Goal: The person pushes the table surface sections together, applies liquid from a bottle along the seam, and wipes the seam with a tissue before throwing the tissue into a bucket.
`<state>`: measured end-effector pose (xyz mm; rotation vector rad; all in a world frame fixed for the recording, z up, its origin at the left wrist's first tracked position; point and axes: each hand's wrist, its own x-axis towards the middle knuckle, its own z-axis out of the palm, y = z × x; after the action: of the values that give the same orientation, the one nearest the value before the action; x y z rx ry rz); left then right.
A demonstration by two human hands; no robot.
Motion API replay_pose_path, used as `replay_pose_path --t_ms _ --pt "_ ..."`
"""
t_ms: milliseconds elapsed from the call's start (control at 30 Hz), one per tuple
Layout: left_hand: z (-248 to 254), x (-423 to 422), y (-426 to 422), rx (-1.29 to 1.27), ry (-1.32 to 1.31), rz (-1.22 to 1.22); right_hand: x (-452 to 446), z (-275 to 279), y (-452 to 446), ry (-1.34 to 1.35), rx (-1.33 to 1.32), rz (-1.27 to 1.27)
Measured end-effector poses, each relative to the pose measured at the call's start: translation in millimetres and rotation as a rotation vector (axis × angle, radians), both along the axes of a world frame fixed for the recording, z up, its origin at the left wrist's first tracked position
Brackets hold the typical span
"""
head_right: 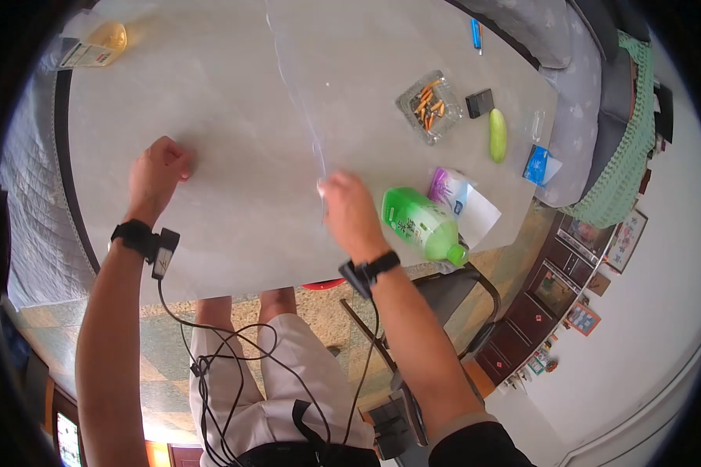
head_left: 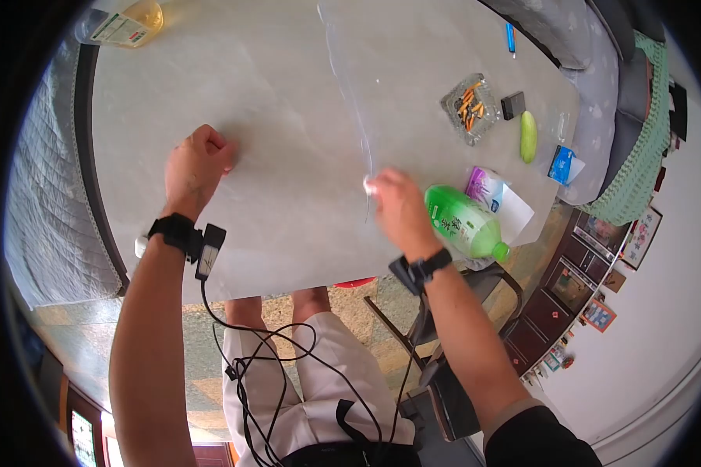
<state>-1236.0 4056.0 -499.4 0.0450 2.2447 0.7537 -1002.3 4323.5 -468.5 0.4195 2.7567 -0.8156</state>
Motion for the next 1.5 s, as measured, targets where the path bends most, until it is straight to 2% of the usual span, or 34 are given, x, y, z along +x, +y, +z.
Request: replay_pose_path --t_ms 67,133,200,267,367,433,500,567,667,767,867,1000,1100,1167,1200,1267,1500 --pt "1 19 -2 0.010 0.187 -0.115 25 9 -12 -0.066 -0.024 -0.011" --pt "6 34 -2 0.029 0.206 -0.189 33 9 -22 0.017 -0.080 -0.158" --pt "11 47 -2 0.020 0.204 -0.225 20 3 -18 0.025 -0.046 -0.156" --pt "11 57 -5 0.060 0.365 -0.410 25 1 -19 0.025 -0.006 -0.155" --pt "3 53 -4 0.045 0.314 -0.438 43 -1 -29 0.113 0.010 -0.118" --pt "3 53 -3 0.042 0.319 -0.450 74 4 -44 0.039 -0.037 -0.190" --pt "3 52 -3 0.034 0.331 -0.462 67 5 -49 0.110 -0.026 -0.233" --pt "3 54 -3 0.050 0.343 -0.467 59 3 -51 0.129 -0.121 -0.443" --pt "4 54 0 0.035 0.324 -0.456 81 -5 -65 0.009 -0.082 -0.534" --pt "3 56 0 0.023 0.312 -0.454 85 2 -78 0.042 -0.117 -0.682" --pt "-1 57 -1 0.027 0.346 -0.473 65 -2 -68 0.190 -0.073 -0.618" --pt "4 55 4 -0.012 0.314 -0.468 83 -9 -74 0.096 -0.025 -0.543" --pt "-1 58 1 -0.003 0.324 -0.479 83 3 -78 0.083 -0.068 -0.655" --pt "-3 59 0 0.002 0.348 -0.482 69 -1 -67 0.225 -0.276 -0.802" --pt "-3 60 0 0.001 0.345 -0.486 67 -7 -65 0.222 -0.277 -0.806" --pt "-2 59 1 -0.009 0.353 -0.486 65 -21 -62 0.120 -0.676 -1.193" --pt "-2 59 0 -0.022 0.353 -0.510 63 -33 -75 0.136 -0.556 -1.298"
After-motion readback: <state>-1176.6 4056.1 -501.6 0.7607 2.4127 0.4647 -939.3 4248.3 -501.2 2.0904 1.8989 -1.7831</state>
